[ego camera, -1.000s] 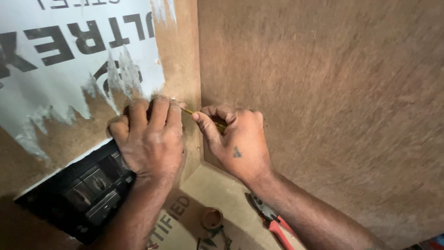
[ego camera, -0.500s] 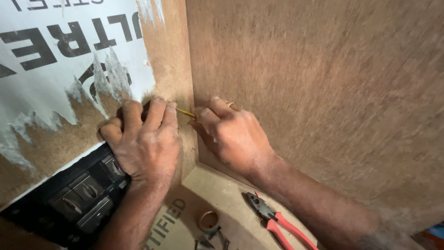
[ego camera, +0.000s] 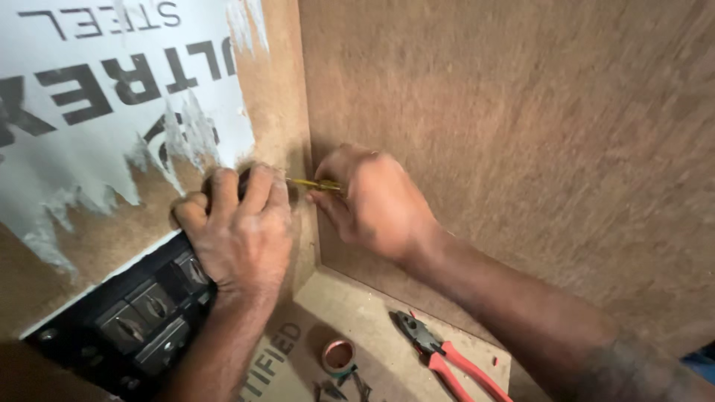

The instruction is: The person installs an electrical switchboard onto a wooden wall, using a screwdriver to secure screws into the pre-drilled holes.

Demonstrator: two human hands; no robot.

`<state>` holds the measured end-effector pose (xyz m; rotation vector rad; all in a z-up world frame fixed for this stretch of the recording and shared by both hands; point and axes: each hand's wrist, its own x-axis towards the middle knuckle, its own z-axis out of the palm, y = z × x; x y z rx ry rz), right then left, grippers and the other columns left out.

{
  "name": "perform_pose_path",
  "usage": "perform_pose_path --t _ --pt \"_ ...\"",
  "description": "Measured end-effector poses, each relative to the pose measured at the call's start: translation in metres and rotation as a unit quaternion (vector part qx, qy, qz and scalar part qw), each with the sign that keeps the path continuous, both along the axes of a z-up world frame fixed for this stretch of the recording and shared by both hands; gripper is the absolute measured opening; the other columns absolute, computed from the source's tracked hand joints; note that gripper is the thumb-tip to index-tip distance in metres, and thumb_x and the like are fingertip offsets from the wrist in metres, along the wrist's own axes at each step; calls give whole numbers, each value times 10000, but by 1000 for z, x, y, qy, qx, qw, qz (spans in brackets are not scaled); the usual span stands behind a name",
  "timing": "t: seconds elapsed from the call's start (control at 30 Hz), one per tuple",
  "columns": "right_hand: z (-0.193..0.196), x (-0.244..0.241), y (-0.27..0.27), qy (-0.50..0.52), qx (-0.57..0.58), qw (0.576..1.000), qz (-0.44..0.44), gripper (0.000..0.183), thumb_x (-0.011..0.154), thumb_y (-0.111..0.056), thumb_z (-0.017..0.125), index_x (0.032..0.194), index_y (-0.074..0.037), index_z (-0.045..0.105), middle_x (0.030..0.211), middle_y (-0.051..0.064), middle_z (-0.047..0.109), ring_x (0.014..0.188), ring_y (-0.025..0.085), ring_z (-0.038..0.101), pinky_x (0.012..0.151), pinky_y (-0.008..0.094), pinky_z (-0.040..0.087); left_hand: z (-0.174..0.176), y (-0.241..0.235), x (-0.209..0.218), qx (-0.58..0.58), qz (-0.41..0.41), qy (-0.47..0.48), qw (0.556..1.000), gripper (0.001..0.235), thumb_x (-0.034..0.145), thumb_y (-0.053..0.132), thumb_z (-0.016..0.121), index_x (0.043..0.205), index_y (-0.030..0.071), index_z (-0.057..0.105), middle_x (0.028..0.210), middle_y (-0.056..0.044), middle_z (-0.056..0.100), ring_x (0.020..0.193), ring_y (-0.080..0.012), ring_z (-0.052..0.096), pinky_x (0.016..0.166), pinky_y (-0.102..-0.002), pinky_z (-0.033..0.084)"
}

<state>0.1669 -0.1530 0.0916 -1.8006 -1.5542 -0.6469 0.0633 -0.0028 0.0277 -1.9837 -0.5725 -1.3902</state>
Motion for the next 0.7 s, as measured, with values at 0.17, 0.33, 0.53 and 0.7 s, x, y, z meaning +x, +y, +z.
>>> perform_pose_path --t 0.17,0.33,0.53,0.7 --pt "-6 -4 4 -231 39 971 44 240 946 -198 640 929 29 716 780 205 683 700 392 681 571 440 516 3 -5 -4 -5 9 19 1000 92 969 253 735 993 172 773 1045 28 608 1015 -236 544 872 -468 393" --pt "25 -16 6 534 -151 824 -118 396 1000 -369 723 964 18 795 575 157 504 396 309 440 447 473 349 5 -8 -9 -4 -10 23 1000 134 914 231 705 995 146 769 1057 19 610 1014 -238 548 844 -458 400" --pt "8 -14 0 4 -8 1000 19 184 883 -199 731 931 -22 711 830 153 675 692 291 662 561 337 493 14 -11 -14 -7 -17 21 1000 131 906 212 701 991 144 773 1030 10 595 1006 -241 554 834 -453 401" --pt "-8 -2 -1 -393 2 920 -15 273 820 -100 703 1081 -36 750 923 142 726 842 297 729 522 356 519 15 -5 -9 -20 -44 3 999 73 921 159 692 924 133 759 1031 -1 603 997 -232 560 818 -443 396"
